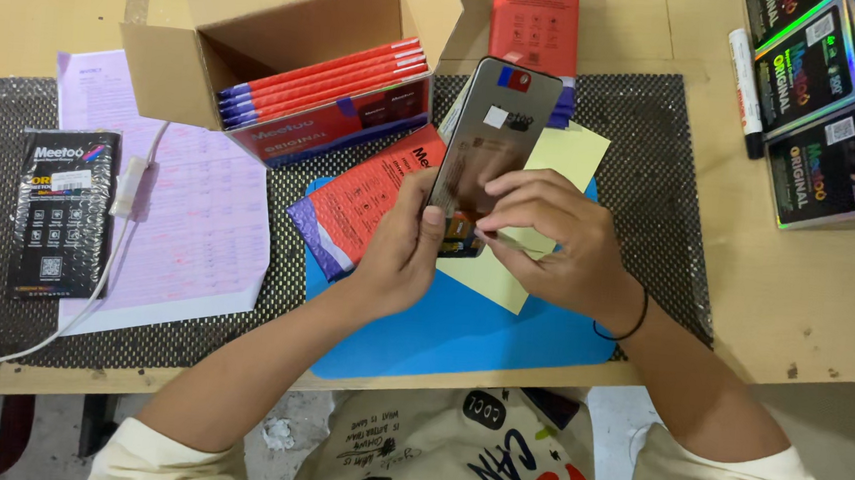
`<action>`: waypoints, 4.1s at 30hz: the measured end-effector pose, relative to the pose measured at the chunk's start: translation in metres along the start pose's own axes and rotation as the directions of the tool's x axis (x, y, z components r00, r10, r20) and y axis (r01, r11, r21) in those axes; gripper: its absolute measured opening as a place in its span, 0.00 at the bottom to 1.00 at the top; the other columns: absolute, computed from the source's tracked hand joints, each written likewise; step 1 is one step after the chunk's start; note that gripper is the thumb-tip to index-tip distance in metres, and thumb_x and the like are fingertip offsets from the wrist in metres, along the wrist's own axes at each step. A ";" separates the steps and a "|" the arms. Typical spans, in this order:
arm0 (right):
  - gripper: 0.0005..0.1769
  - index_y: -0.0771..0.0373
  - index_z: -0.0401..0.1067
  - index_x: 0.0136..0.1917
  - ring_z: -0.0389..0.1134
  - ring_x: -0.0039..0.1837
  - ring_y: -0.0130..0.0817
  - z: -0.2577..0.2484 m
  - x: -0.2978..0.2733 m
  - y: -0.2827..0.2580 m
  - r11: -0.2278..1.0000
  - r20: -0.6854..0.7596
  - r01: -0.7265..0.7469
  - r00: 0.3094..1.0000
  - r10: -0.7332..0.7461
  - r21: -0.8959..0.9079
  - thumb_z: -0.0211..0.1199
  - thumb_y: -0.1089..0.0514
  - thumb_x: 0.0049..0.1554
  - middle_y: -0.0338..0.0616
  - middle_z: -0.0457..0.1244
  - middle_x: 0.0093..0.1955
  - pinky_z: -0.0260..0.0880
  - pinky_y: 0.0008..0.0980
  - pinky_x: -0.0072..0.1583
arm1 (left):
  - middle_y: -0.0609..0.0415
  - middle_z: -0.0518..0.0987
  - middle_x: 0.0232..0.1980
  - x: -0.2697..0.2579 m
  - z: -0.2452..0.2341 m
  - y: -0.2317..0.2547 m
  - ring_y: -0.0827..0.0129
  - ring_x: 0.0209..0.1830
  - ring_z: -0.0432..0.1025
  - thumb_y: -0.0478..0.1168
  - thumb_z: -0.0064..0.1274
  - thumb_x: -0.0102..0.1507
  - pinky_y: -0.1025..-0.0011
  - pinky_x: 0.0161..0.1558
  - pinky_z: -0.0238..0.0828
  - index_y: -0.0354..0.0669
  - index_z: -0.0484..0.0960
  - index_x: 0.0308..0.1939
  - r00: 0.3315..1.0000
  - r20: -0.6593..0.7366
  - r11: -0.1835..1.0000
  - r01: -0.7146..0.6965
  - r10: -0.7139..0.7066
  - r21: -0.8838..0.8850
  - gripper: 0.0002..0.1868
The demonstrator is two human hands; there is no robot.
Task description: The person removes a phone screen from a protective plastic film, writes on a small white label on the back of the screen with a pen, and then places the screen inside a red paper envelope.
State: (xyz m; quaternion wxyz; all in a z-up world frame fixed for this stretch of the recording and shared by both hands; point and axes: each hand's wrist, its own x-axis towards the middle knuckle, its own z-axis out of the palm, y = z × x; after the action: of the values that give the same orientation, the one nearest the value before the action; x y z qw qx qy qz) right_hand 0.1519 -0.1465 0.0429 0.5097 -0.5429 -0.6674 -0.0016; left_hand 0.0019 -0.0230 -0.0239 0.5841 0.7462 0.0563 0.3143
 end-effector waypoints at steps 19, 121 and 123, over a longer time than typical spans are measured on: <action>0.21 0.79 0.65 0.55 0.62 0.30 0.35 -0.015 -0.028 0.034 0.953 -0.078 -0.091 0.990 0.118 0.290 0.67 0.63 0.55 0.46 0.64 0.31 0.67 0.34 0.35 | 0.46 0.68 0.59 0.009 -0.009 0.028 0.62 0.65 0.65 0.30 0.61 0.63 0.53 0.66 0.69 0.43 0.51 0.72 1.000 0.028 0.948 0.018 -0.010 -0.317 0.41; 0.12 0.57 0.64 0.44 0.57 0.40 0.20 -0.004 -0.026 0.047 0.728 -0.261 -0.577 0.688 0.678 0.369 0.58 0.54 0.69 0.29 0.51 0.36 0.61 0.19 0.43 | 0.47 0.84 0.54 -0.001 -0.010 0.062 0.63 0.43 0.84 0.37 0.62 0.66 0.69 0.47 0.87 0.40 0.79 0.51 0.879 0.393 0.963 -0.238 0.269 -0.127 0.11; 0.10 0.61 0.70 0.54 0.58 0.40 0.20 -0.003 -0.027 0.045 0.731 -0.228 -0.587 0.703 0.673 0.348 0.57 0.53 0.69 0.31 0.54 0.37 0.59 0.18 0.42 | 0.47 0.82 0.58 0.000 -0.012 0.062 0.60 0.46 0.84 0.35 0.61 0.68 0.66 0.50 0.86 0.40 0.79 0.49 0.860 0.410 0.953 -0.285 0.302 -0.105 0.08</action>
State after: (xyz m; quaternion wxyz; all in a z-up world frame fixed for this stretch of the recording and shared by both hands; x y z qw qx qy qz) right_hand 0.1843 -0.1491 0.0014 0.6496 -0.6619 -0.3357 0.1646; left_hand -0.0222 -0.0329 0.0338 0.5428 0.7841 -0.1919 0.2319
